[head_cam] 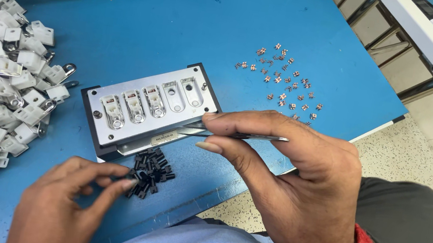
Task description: The person uses tweezers to place small metal contacts into white plastic housings and then inserts the assembled units into a metal jig. The person repeats this process for several units, moving them from a pile of parts to the jig.
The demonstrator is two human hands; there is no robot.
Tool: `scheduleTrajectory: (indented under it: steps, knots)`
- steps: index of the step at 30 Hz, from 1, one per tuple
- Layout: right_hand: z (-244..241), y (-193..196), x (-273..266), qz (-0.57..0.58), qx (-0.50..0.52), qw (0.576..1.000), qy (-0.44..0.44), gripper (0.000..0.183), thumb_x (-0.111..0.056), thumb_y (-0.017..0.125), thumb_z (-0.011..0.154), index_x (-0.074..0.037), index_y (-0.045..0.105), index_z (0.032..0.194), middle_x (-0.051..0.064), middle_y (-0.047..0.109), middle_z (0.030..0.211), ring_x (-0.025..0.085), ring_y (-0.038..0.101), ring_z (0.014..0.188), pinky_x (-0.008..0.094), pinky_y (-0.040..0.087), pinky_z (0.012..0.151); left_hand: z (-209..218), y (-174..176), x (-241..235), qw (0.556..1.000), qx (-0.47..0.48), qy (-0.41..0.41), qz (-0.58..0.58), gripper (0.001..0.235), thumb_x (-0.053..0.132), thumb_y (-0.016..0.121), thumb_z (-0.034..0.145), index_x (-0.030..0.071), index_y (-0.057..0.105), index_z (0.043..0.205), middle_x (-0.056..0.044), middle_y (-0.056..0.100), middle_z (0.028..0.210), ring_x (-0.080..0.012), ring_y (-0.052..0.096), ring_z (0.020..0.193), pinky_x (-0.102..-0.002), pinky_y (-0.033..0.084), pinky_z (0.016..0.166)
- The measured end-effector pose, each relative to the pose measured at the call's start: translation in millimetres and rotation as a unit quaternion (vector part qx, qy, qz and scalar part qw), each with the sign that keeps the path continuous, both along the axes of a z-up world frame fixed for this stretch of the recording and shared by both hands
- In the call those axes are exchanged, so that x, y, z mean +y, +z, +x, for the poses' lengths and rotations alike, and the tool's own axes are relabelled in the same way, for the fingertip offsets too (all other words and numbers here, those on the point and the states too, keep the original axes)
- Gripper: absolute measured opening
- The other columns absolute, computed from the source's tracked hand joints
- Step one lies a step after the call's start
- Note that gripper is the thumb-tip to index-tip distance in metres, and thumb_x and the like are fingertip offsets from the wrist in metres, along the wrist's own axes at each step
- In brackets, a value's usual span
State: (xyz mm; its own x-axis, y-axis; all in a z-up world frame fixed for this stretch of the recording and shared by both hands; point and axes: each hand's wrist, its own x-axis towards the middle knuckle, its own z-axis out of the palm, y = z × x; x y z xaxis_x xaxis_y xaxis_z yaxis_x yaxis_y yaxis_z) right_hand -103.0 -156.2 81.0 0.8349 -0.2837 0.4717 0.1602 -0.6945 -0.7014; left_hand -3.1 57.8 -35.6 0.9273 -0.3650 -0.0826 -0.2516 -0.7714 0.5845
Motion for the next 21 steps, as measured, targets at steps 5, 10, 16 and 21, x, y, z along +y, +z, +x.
scheduleTrajectory:
  steps: [5,10,16,21]
  knots:
    - [-2,-3,-3,-0.005,0.013,1.0,-0.008,0.018,-0.008,0.079,0.086,-0.007,0.075,0.103,0.004,0.08,0.099,0.01,0.08,0.088,0.021,0.064,0.075,-5,4,-17,0.975,0.099,-0.004,0.198,0.036,0.049,0.083,0.079,0.045,0.08,0.115,0.011,0.07,0.084,-0.0068,0.065,0.072,-0.025,0.058,0.068]
    - [-11,-8,-8,0.001,0.023,1.0,-0.021,0.018,-0.008,0.079,0.086,-0.006,0.075,0.104,0.005,0.08,0.1,0.01,0.08,0.09,0.021,0.064,0.077,-5,9,-25,0.976,0.085,-0.008,0.201,0.027,0.047,0.081,0.082,0.046,0.082,0.109,0.012,0.07,0.076,-0.0042,0.067,0.067,-0.026,0.056,0.066]
    - [-25,-23,-28,0.004,0.056,0.998,-0.041,0.018,-0.013,0.071,0.098,-0.004,0.074,0.113,0.003,0.08,0.097,0.009,0.077,0.087,0.024,0.062,0.077,-11,1,-18,0.999,-0.018,0.013,0.046,0.028,0.034,0.088,0.08,0.031,0.086,0.108,0.002,0.064,0.075,-0.0099,0.061,0.064,-0.027,0.053,0.054]
    - [1,-51,-76,0.063,0.2,0.969,-0.132,0.03,-0.03,0.057,0.106,-0.01,0.078,0.115,0.005,0.061,0.069,0.012,0.058,0.062,0.03,0.051,0.053,-8,7,-13,0.98,0.017,0.022,-0.198,0.021,0.024,0.082,0.084,0.01,0.082,0.1,-0.002,0.073,0.094,-0.0136,0.074,0.078,-0.026,0.061,0.064]
